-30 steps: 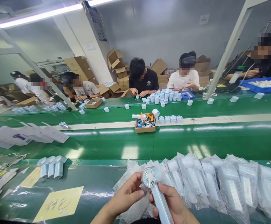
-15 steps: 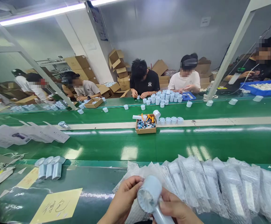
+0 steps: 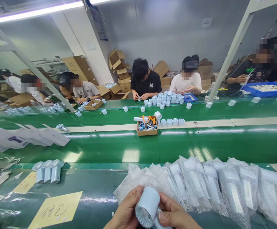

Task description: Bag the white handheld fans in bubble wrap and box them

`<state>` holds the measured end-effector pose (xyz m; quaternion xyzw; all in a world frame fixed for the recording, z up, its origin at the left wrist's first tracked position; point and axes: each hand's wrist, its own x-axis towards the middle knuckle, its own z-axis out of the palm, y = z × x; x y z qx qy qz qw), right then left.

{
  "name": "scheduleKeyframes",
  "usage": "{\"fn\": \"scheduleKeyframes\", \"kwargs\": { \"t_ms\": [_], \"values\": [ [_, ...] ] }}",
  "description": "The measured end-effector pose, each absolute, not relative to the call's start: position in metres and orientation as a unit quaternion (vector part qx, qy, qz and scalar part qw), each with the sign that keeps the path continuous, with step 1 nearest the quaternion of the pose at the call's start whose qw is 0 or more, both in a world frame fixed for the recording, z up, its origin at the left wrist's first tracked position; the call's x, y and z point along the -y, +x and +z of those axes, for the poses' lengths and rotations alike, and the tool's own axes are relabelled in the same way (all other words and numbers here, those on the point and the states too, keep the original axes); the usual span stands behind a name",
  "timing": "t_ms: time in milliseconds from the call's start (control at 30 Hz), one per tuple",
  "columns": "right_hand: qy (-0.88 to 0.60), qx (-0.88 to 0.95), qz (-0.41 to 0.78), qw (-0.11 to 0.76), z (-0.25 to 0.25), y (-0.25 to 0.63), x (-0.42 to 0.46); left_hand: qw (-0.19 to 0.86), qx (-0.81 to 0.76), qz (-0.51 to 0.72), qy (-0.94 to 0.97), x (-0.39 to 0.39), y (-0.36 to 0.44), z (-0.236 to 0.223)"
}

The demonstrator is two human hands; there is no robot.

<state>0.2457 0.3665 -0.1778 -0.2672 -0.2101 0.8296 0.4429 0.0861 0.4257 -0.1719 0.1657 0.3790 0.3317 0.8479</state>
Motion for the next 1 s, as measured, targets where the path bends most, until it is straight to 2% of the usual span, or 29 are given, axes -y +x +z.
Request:
{"fn": "scheduleKeyframes", "kwargs": {
  "t_ms": [133, 233, 333, 433, 500, 567, 700, 800, 867, 1000],
  "values": [
    [-0.314, 0.243, 0.799, 0.452, -0.180, 0.251, -0.362, 0.760, -0.484, 0.362, 0.239, -0.428, 0.080, -0.185],
    [-0.387, 0.262, 0.772, 0.432, -0.182, 0.255, -0.358, 0.640, -0.525, 0.369, 0.422, -0.434, 0.072, -0.181],
    [-0.402, 0.289, 0.769, 0.403, -0.182, 0.255, -0.356, 0.527, -0.465, 0.313, 0.639, -0.437, 0.067, -0.166],
    [-0.425, 0.294, 0.748, 0.417, -0.177, 0.254, -0.355, 0.436, -0.371, 0.276, 0.772, -0.440, 0.065, -0.151],
    [-0.435, 0.290, 0.741, 0.422, -0.173, 0.254, -0.356, 0.408, -0.325, 0.274, 0.808, -0.442, 0.068, -0.146],
    [-0.425, 0.306, 0.743, 0.417, -0.172, 0.252, -0.357, 0.415, -0.347, 0.292, 0.789, -0.445, 0.075, -0.146],
    [-0.400, 0.345, 0.747, 0.404, -0.178, 0.247, -0.357, 0.532, -0.480, 0.315, 0.622, -0.452, 0.093, -0.156],
    [-0.427, 0.333, 0.734, 0.410, -0.185, 0.246, -0.356, 0.562, -0.455, 0.285, 0.629, -0.456, 0.094, -0.156],
    [-0.457, 0.295, 0.731, 0.412, -0.186, 0.247, -0.354, 0.497, -0.374, 0.256, 0.740, -0.456, 0.084, -0.150],
    [-0.485, 0.233, 0.724, 0.431, -0.181, 0.250, -0.349, 0.283, -0.228, 0.243, 0.899, -0.452, 0.056, -0.141]
  ]
}}
